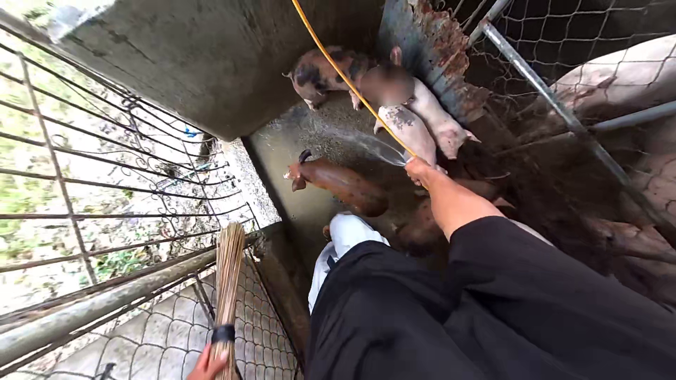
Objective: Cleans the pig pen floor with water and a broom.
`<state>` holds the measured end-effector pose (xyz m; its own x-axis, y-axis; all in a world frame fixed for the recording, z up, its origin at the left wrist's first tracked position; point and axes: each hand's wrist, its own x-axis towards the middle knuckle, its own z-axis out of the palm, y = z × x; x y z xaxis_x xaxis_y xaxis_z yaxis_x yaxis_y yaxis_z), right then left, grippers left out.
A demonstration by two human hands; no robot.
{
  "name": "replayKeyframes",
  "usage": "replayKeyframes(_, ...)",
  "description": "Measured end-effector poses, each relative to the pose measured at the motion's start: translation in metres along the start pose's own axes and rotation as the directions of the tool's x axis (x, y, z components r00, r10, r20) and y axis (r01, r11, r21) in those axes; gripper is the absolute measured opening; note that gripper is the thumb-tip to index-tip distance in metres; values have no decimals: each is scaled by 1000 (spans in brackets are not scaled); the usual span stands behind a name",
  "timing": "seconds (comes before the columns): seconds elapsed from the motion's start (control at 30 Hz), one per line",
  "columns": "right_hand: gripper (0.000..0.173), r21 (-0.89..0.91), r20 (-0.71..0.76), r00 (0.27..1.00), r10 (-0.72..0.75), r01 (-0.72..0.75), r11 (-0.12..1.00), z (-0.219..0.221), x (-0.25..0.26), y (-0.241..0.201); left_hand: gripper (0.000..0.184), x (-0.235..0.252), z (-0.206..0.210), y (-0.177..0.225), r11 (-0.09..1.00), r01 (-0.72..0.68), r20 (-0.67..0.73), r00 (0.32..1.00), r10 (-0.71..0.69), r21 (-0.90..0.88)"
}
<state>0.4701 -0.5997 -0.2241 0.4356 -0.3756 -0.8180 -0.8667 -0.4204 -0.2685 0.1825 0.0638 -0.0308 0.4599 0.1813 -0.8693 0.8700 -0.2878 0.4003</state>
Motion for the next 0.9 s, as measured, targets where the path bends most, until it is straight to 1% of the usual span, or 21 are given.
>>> replayKeyframes(0.07, 29, -2, -8, 1000, 10, -10, 1000, 5, -10, 8, 64, 51, 1, 36, 1000, -7, -92, 996, 5, -26)
replayKeyframes(0.13, 28, -15, -26, 1000, 9, -9, 1000, 8, -24, 10, 51, 91, 7, 72, 991, -24, -108, 994, 10, -133)
replayKeyframes(0.2, 30, 7, -51, 999, -17, 17, 1000, 9, -25, 8, 38, 120, 8, 96, 951, -77, -101, 994, 49, -299)
replayKeyframes(0.27, 31, 28, -85, 996, -42, 45, 999, 3, -21, -5, 38, 127, 7, 106, 905, -161, -97, 986, 134, -393)
replayKeyframes(0.3, 30, 28, -97, 994, -52, 55, 998, 1, -20, -9, 42, 119, 8, 103, 898, -190, -102, 981, 163, -396)
replayKeyframes(0.37, 29, -10, -112, 991, -72, 72, 997, 4, -27, -24, 54, 91, 12, 95, 914, -230, -129, 972, 197, -336)
replayKeyframes(0.43, 29, -65, -105, 990, -95, 89, 994, 8, -35, -58, 66, 68, 16, 85, 928, -245, -158, 965, 207, -282)
replayKeyframes(0.5, 29, -75, -64, 991, -117, 112, 991, 22, -56, -95, 76, 47, 22, 72, 933, -242, -174, 964, 200, -265)
replayKeyframes(0.57, 30, -40, -51, 991, -123, 121, 992, 37, -69, -126, 82, 41, 27, 57, 935, -230, -186, 965, 184, -271)
replayKeyframes(0.63, 35, 1, -73, 989, -130, 130, 991, 45, -72, -147, 81, 47, 29, 46, 938, -210, -180, 970, 164, -276)
replayKeyframes(0.7, 34, 74, -108, 987, -121, 130, 989, 43, -61, -153, 80, 59, 31, 38, 939, -189, -179, 974, 142, -286)
replayKeyframes(0.73, 33, 120, -122, 987, -106, 121, 985, 39, -54, -155, 77, 66, 33, 37, 937, -186, -176, 975, 138, -297)
replayKeyframes(0.8, 36, 237, -160, 985, -59, 96, 967, 26, -43, -153, 70, 81, 35, 38, 932, -183, -169, 976, 135, -313)
replayKeyframes(0.87, 31, 427, -188, 982, -1, 83, 900, 12, -38, -150, 67, 95, 34, 44, 937, -158, -158, 981, 113, -310)
replayKeyframes(0.9, 24, 530, -194, 981, 24, 84, 844, 4, -34, -150, 64, 102, 33, 49, 941, -149, -151, 983, 107, -304)
